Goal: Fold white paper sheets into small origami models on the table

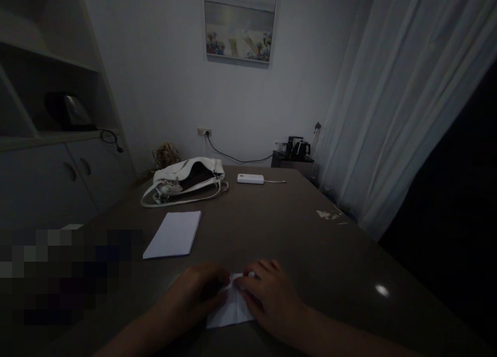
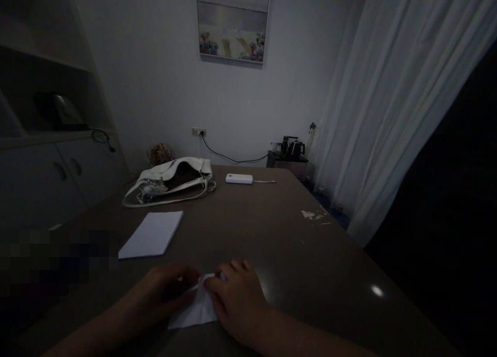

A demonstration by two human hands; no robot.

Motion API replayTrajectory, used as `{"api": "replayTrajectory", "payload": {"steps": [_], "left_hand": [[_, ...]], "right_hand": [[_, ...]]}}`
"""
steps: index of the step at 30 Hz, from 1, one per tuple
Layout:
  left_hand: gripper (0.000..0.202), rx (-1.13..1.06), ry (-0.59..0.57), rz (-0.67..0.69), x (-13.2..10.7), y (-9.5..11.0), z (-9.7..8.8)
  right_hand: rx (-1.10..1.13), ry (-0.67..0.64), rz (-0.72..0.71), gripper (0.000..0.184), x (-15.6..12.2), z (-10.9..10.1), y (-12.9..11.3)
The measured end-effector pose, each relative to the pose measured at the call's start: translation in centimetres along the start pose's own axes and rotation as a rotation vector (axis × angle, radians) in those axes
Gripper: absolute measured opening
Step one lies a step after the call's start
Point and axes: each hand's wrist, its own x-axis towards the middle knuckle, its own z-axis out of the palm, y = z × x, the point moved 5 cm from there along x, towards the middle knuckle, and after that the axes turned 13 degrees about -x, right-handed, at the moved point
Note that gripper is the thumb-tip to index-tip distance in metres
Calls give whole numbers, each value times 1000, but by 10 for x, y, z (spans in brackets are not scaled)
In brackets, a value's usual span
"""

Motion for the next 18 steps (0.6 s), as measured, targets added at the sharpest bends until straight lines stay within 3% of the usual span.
{"api": "replayTrajectory", "payload": {"steps": [5, 18], "left_hand": [[22, -38, -120, 110, -2, 5, 1], [24, 28, -212, 201, -1, 12, 4]], "right_hand": [[25, -4, 22, 22, 1, 1, 1], [43, 6, 50, 21, 1, 1, 2]]}}
